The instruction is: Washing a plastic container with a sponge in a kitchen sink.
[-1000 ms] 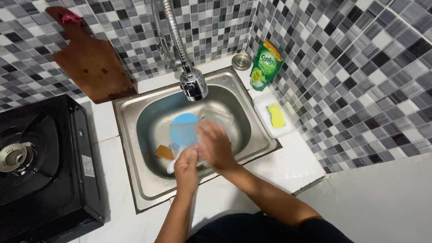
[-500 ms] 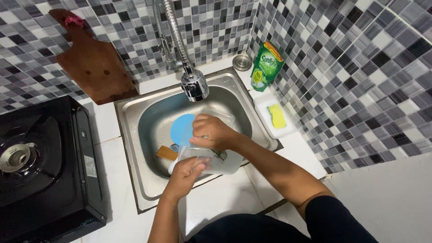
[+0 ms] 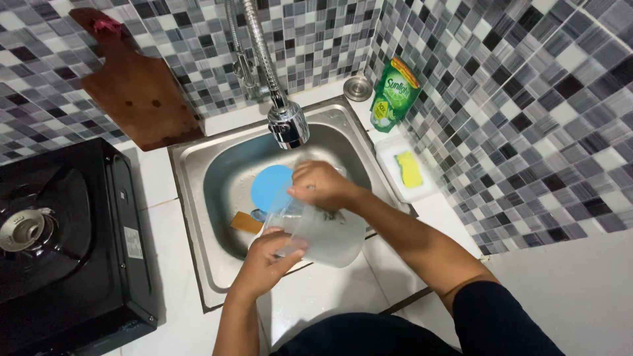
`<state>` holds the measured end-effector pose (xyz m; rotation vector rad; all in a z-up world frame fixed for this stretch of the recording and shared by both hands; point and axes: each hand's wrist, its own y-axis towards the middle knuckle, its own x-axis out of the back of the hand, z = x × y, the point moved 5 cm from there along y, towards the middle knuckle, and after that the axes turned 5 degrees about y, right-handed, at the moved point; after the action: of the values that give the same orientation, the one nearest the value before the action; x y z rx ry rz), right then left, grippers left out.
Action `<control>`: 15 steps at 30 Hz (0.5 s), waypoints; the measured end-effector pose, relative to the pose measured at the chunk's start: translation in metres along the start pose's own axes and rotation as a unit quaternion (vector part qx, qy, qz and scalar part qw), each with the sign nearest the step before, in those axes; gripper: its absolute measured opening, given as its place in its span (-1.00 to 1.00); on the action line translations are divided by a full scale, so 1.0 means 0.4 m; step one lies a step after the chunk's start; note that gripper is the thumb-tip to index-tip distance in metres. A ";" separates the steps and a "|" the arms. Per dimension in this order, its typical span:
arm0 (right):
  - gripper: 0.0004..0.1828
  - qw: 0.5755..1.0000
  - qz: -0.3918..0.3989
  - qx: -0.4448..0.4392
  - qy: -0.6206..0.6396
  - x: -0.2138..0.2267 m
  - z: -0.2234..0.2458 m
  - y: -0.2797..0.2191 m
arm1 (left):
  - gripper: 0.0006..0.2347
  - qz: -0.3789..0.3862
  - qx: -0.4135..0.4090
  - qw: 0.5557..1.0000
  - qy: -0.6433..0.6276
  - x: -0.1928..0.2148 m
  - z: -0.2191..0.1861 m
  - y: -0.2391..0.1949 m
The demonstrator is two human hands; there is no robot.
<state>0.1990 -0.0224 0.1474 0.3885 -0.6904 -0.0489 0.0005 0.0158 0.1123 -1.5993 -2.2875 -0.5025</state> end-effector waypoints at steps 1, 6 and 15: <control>-0.60 1.000 0.000 0.002 -0.002 -0.009 0.022 0.002 | -0.85 -0.001 -0.002 1.000 0.001 0.002 -0.014 0.005; -0.67 0.977 -0.075 0.140 -0.141 -0.027 0.190 0.006 | -0.84 -0.012 0.066 0.998 -0.005 -0.029 0.014 0.012; -0.61 0.972 -0.198 -0.130 -0.002 -0.061 0.113 -0.060 | -0.80 -0.148 0.070 0.983 -0.087 -0.065 0.074 0.000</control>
<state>0.1536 -0.0554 0.1556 0.2679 -0.5921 -0.5133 0.0077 0.0075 0.0746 -1.2898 -2.6441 -0.2688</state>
